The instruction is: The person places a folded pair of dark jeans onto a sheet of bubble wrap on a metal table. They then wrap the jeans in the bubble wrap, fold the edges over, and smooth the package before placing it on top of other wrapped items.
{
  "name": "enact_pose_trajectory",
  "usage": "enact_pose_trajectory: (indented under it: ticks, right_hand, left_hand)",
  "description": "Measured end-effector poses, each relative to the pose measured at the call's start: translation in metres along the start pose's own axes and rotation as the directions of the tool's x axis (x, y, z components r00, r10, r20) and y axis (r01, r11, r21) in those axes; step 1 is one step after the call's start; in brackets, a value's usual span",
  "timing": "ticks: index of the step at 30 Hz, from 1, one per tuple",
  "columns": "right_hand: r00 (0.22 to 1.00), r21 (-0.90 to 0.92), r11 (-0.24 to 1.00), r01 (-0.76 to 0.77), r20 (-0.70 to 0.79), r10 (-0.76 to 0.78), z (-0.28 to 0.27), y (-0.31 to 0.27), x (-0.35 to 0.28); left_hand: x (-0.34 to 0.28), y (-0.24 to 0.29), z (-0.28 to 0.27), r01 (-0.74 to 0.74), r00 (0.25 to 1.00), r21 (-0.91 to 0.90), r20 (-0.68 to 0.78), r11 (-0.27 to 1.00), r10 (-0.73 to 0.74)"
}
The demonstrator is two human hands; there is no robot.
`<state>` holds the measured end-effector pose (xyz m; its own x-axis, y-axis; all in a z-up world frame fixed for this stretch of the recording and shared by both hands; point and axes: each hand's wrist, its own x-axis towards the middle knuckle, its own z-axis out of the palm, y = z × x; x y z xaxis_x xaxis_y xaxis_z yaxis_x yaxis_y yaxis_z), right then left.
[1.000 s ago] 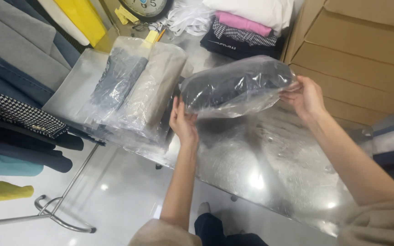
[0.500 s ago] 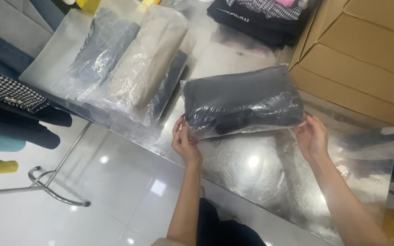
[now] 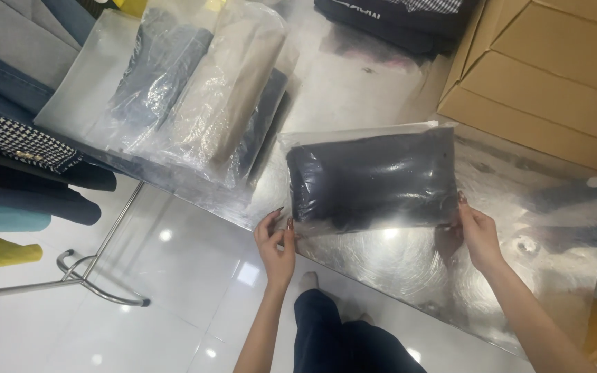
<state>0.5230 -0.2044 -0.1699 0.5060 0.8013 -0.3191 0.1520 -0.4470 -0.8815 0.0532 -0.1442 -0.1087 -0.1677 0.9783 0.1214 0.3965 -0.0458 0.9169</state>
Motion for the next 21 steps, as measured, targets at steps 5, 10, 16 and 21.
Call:
enact_pose_trajectory:
  ticks: [5, 10, 16, 21]
  right_hand:
    - [0.986, 0.054, 0.986, -0.159, -0.048, 0.162, 0.004, -0.046, -0.018]
    - [0.943, 0.052, 0.952, -0.302, -0.131, 0.307, -0.001, -0.112, -0.045]
    - [0.923, -0.233, 0.953, 0.193, -0.288, -0.257, 0.006, -0.164, -0.039]
    - [0.695, -0.37, 0.62, 0.692, 0.11, -0.71, 0.088, -0.262, -0.037]
  left_hand:
    - [-0.006, 0.015, -0.022, -0.051, 0.993, 0.1, 0.11, 0.994, 0.04]
    - [0.002, 0.008, -0.044, -0.359, 0.933, 0.0, 0.03, 0.933, 0.359]
    - [0.105, 0.071, -0.048, -0.579, 0.811, -0.044, 0.072, 0.814, 0.58]
    - [0.226, 0.104, 0.018, -0.426, 0.859, 0.012, 0.32, 0.905, 0.4]
